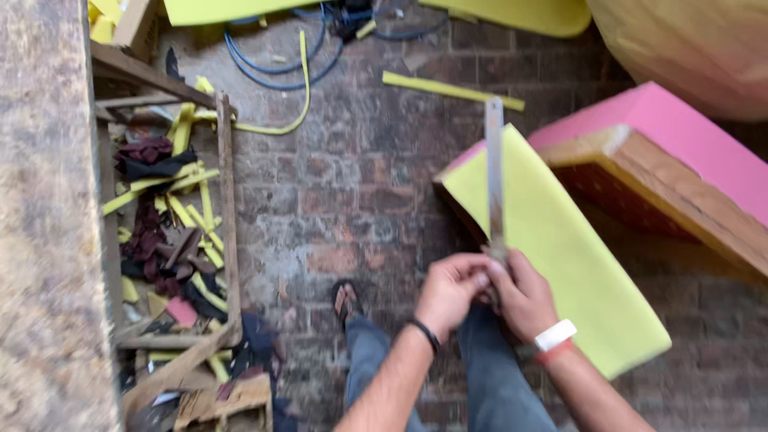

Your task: The person presses and aligns a sheet of yellow foam on the floor, cuts a piece of foam with a long knife, and fits a foam pad onto a wooden furniture frame. They then apply glue with a stick from a container onto the edges of a pink foam pad and lift a yellow foam sheet.

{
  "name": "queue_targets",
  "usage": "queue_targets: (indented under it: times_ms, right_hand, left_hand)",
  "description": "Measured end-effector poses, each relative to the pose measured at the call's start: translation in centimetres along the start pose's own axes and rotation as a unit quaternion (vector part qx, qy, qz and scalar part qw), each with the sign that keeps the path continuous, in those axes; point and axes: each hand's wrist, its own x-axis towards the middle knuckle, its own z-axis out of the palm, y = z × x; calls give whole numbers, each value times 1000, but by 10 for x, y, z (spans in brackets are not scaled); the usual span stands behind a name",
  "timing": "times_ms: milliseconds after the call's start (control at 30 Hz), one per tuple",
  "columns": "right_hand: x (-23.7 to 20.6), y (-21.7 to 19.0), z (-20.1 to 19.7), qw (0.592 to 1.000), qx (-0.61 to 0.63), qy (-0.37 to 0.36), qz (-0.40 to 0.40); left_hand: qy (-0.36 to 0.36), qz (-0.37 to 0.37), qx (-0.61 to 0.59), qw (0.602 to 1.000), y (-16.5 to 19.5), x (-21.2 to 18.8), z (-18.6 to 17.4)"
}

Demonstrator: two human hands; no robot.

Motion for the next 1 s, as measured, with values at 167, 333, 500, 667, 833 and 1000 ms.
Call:
queue_targets:
  times_ms: [167,333,500,667,833,1000]
  right_hand:
    - [61,37,-10,998,-54,7,34]
    - [101,55,-6,992,-125,29,11]
    - [122,57,-3,994,-102,36,2]
    - [127,50,-6,964,-229,61,-123]
    - [127,43,-6,930,-278,81,-227]
    - [131,36,-6,929,-325,79,-160]
  left_hand:
    - [-3,72,93,993,-32,74,-37]
    - [266,140,269,915,-26,186,-99]
    - [289,127,265,911,-42,240,-112]
    - [321,163,230,904,-47,240,-101]
    - [308,108,300,896,-39,230,-100]
    - [317,130,220,913,-39,250,-106]
